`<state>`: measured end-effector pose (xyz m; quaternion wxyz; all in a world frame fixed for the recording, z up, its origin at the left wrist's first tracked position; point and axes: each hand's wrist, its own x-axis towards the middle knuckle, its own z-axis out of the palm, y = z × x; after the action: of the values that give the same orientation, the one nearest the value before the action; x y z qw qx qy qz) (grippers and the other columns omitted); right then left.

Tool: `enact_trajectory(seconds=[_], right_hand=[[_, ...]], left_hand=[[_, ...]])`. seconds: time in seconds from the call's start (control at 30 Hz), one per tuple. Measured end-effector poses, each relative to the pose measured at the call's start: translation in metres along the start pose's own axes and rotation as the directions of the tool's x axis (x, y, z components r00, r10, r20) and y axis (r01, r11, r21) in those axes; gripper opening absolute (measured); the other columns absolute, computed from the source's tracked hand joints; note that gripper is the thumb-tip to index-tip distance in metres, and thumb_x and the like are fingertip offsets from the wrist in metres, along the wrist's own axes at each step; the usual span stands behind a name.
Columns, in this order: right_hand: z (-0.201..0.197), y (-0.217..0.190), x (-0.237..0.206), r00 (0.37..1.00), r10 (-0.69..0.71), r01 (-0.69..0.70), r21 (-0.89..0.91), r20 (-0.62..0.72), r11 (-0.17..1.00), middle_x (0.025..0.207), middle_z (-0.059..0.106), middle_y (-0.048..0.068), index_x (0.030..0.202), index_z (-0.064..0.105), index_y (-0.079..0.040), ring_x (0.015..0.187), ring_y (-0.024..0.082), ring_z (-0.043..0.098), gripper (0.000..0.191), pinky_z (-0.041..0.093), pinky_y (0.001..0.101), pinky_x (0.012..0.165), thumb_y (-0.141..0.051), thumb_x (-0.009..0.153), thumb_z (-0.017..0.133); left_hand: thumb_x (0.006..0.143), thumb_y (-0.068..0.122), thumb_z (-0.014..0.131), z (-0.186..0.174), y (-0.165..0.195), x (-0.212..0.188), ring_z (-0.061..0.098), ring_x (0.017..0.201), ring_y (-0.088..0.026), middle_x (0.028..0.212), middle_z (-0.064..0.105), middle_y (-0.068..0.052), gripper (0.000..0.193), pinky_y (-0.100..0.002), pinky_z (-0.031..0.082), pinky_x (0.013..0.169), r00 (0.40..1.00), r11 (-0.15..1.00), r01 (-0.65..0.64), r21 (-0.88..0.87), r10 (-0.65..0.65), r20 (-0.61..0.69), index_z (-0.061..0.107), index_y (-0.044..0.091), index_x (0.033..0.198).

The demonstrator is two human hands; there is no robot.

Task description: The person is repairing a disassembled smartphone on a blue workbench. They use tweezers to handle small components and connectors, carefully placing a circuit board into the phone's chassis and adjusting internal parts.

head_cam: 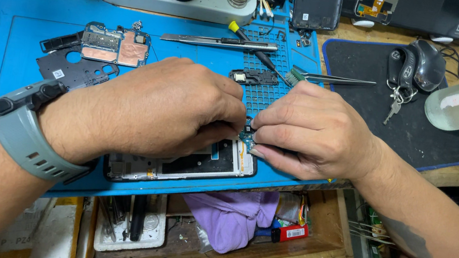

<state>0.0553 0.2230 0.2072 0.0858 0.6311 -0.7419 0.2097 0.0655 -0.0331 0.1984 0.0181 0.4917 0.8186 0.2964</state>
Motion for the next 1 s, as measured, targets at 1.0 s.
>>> enact_trajectory(seconds=[1.0], right_hand=[[0.0026,-0.0013,0.0019,1.000,-0.015,0.015,-0.013,-0.001,1.000,0.101,0.072,0.005,0.097,0.074,-0.007,0.084,0.022,0.069,0.017,0.052,0.0359,0.075,-0.009,0.084,0.085]], left_hand=[[0.078,0.018,0.073,0.0027,-0.0010,-0.0002,0.067,0.077,-0.034,0.080,0.069,-0.008,0.011,-0.048,0.052,0.064,1.000,0.999,-0.006,0.050,0.005,0.009,0.071,0.010,0.084]])
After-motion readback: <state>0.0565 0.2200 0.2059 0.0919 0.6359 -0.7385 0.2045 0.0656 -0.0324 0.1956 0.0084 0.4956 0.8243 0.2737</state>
